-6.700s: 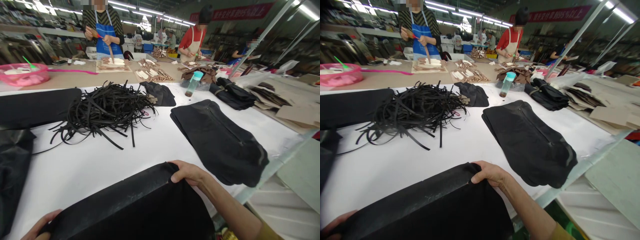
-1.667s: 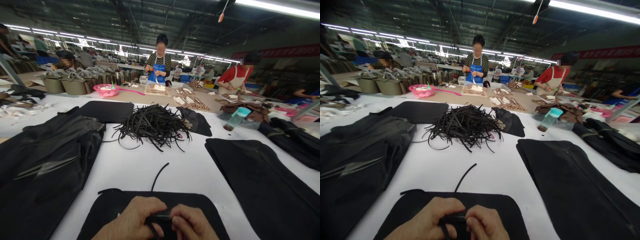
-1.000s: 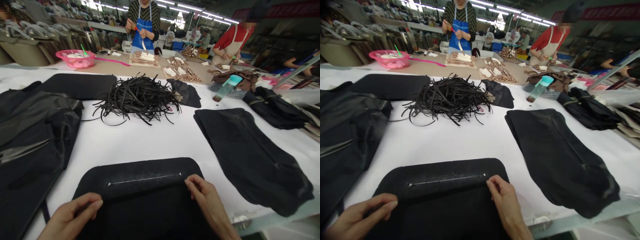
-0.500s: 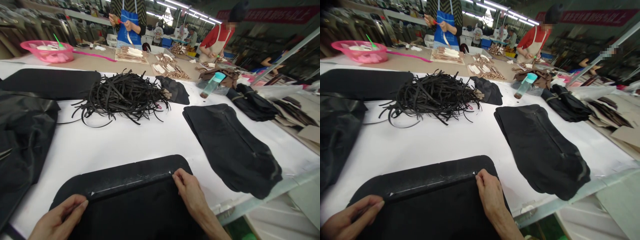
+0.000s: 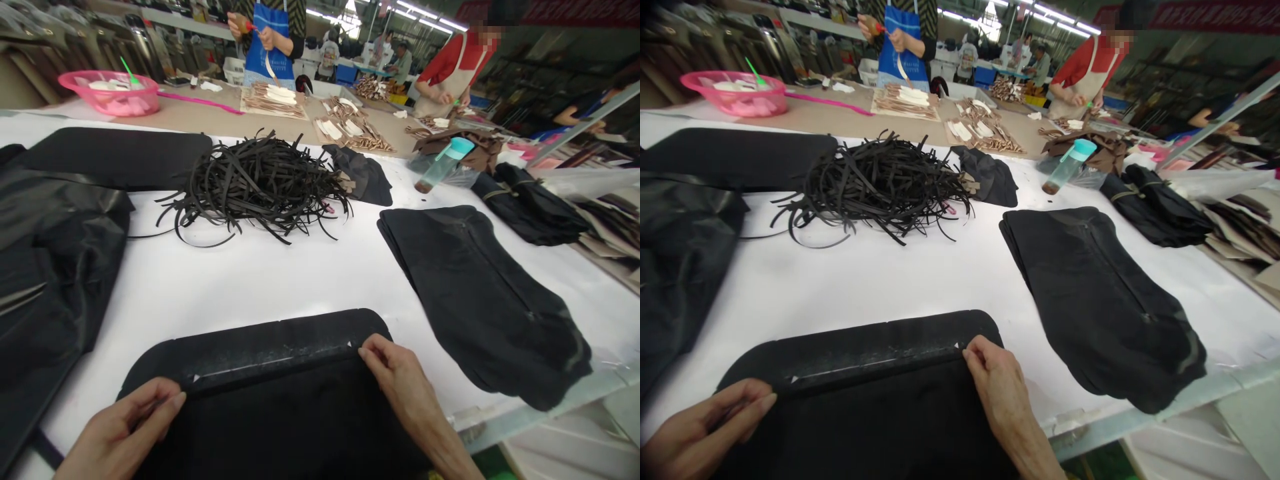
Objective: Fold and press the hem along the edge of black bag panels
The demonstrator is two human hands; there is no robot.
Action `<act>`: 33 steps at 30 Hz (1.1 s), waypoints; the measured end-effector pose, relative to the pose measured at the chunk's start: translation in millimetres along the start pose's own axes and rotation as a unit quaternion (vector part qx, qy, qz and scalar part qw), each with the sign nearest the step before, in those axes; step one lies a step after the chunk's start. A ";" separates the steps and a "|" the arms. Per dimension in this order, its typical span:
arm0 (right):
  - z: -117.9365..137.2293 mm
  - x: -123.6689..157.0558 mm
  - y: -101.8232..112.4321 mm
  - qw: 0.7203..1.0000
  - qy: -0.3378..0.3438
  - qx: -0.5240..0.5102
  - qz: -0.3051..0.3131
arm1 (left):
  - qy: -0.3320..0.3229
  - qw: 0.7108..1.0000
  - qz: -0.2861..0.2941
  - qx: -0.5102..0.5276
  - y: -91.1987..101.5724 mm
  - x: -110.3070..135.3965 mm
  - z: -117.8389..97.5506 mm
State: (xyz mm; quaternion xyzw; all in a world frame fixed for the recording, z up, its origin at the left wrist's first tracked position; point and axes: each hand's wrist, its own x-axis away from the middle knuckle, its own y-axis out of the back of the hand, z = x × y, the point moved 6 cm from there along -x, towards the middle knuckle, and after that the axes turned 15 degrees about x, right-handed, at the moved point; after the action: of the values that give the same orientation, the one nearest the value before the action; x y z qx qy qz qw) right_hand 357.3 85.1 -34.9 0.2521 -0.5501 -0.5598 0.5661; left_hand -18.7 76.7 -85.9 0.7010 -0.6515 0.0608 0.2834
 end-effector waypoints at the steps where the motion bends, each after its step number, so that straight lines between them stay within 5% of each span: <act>1: 1.4 0.7 2.4 1.000 0.010 0.010 -0.011 | 0.015 1.000 0.020 0.013 -2.0 1.1 1.8; 5: 9.3 1.5 0.1 0.999 0.042 0.001 -0.015 | 0.064 0.994 0.078 0.033 -2.7 1.1 20.5; 9: 13.4 1.0 -9.1 0.999 0.053 0.005 -0.012 | 0.029 0.997 0.076 0.011 1.9 -3.0 27.7; 17: -1.7 -0.6 -12.8 0.997 0.067 0.002 -0.037 | 0.032 0.992 0.114 0.033 -14.5 -2.9 9.2; 26: 24.9 11.3 -5.0 0.990 0.095 0.043 -0.093 | -0.024 0.996 0.068 -0.057 0.2 -0.7 7.6; 33: 10.7 7.5 -7.0 0.994 0.096 -0.008 -0.056 | 0.008 0.995 0.093 -0.016 -4.2 9.6 -14.1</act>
State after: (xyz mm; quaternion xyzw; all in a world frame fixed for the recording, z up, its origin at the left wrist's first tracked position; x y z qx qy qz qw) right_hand 343.3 80.1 -35.8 0.3308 -0.4737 -0.5681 0.5861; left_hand -9.4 75.0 -71.2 0.6321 -0.7125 0.0824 0.2932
